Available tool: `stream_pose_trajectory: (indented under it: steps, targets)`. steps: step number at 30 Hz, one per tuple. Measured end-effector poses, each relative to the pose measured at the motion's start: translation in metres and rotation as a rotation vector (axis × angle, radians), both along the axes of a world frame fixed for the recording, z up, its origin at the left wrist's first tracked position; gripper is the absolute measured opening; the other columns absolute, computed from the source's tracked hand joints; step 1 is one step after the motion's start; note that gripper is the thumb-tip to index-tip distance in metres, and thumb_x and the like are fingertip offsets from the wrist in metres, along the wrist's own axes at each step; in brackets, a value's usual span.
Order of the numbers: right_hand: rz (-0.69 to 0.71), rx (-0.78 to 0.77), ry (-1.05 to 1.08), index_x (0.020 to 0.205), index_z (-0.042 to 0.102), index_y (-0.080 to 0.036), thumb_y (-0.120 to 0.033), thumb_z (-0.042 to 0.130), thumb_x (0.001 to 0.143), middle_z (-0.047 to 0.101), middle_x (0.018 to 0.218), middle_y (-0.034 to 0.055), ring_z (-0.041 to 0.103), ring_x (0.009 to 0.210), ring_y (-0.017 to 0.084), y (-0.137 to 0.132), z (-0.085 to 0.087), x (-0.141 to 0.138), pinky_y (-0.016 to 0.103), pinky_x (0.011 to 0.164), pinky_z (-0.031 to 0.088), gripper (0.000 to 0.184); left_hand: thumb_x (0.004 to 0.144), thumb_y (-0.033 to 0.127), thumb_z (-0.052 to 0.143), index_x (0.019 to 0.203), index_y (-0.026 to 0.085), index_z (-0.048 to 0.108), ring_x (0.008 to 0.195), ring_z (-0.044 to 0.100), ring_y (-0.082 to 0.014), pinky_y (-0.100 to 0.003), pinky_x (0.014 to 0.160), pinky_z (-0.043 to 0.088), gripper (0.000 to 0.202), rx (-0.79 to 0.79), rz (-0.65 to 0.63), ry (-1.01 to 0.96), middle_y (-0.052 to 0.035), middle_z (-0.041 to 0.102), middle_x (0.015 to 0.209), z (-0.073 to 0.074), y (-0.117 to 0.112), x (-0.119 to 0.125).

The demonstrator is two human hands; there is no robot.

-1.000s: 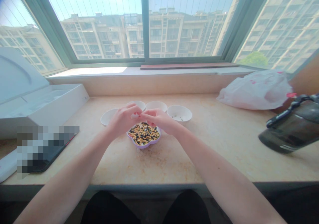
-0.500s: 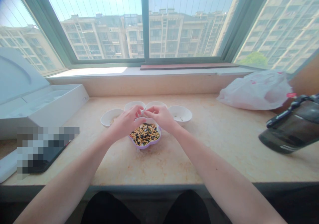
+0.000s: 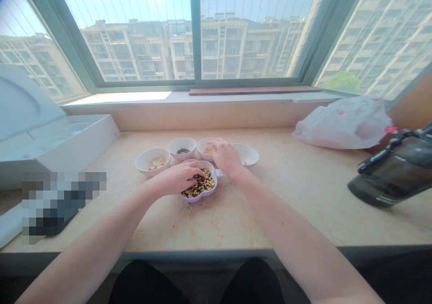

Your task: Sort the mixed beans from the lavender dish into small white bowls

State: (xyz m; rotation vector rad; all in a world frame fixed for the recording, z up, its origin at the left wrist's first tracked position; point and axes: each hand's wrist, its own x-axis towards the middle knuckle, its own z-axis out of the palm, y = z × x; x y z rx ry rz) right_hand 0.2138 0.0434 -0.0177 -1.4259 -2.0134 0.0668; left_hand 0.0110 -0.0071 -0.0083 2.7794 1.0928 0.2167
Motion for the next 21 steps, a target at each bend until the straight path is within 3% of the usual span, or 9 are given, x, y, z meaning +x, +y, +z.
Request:
stream_pose_trajectory:
  steps: [10,21]
  targets:
    - [-0.017,0.027,0.013,0.113,0.076,-0.019,-0.024,0.06,0.096,0.071,0.111,0.0094,0.067,0.088,0.023,-0.0041,0.0033,-0.0024,0.037,0.087,0.049,0.025,0.092,0.011,0.053,0.085,0.019,0.075,0.098,0.067,-0.0232,-0.032,0.083,0.052,0.025,0.002,0.005,0.025,-0.0064,0.071,0.098,0.0049,-0.0027,0.0019]
    - [0.015,0.014,0.043,0.113,0.076,-0.02,-0.026,0.064,0.093,0.069,0.11,0.0091,0.066,0.084,0.021,-0.0043,0.0028,-0.0023,0.037,0.084,0.05,0.023,0.091,0.011,0.058,0.081,0.02,0.075,0.092,0.068,-0.0212,-0.032,0.081,0.052,0.022,0.055,-0.01,-0.01,-0.0055,0.07,0.097,0.0034,-0.0022,0.0001]
